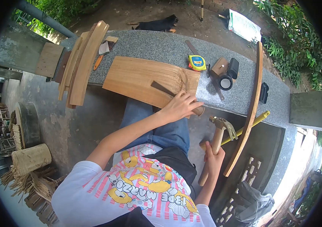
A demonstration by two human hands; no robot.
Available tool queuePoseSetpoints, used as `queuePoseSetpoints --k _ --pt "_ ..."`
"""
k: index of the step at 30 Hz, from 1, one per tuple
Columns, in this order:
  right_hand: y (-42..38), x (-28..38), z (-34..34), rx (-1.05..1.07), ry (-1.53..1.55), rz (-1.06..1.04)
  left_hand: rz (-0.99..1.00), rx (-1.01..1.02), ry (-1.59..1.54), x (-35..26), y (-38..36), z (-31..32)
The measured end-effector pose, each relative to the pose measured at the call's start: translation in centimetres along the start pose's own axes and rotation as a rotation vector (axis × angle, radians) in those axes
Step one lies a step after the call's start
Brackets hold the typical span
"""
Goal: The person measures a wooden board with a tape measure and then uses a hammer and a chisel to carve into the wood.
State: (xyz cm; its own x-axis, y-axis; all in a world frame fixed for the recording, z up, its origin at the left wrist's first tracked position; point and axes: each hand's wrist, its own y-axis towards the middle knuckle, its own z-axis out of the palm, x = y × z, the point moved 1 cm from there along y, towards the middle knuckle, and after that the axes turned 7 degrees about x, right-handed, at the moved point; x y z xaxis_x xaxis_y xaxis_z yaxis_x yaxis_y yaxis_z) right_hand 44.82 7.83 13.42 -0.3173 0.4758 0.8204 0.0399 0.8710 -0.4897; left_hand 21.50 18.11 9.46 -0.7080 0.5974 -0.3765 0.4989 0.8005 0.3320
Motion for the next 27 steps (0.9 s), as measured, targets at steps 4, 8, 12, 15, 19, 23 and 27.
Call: queuePoseSetpoints --k 4,8,12,15,19,23,27 --pt "0.3 0.0 0.3 0.02 -0.007 -0.001 0.002 0.005 -0.047 0.2 0.6 -0.1" --pt "0.1 0.6 0.5 0.009 -0.053 -0.003 0.031 -0.081 -0.129 -0.6 1.0 -0.9" --pt "0.0 0.5 0.4 0.003 -0.06 -0.02 -0.035 -0.09 -0.142 -0.5 1.3 -0.1" --pt "0.1 -0.1 -0.1 -0.012 -0.028 -0.053 -0.089 -0.135 -0.061 -0.8 0.9 0.4" --pt "0.1 -0.1 -1.3 -0.004 0.004 -0.067 -0.129 -0.265 -0.025 -0.7 0.1 1.9" --pt "-0.2 0.2 -2.8 0.041 0.167 -0.282 -0.069 -0.355 -0.018 -1.5 0.9 1.7" --pt "0.2 2.3 -3.7 0.048 0.34 -0.591 -0.036 -0.337 -0.143 -2.2 2.8 0.1"
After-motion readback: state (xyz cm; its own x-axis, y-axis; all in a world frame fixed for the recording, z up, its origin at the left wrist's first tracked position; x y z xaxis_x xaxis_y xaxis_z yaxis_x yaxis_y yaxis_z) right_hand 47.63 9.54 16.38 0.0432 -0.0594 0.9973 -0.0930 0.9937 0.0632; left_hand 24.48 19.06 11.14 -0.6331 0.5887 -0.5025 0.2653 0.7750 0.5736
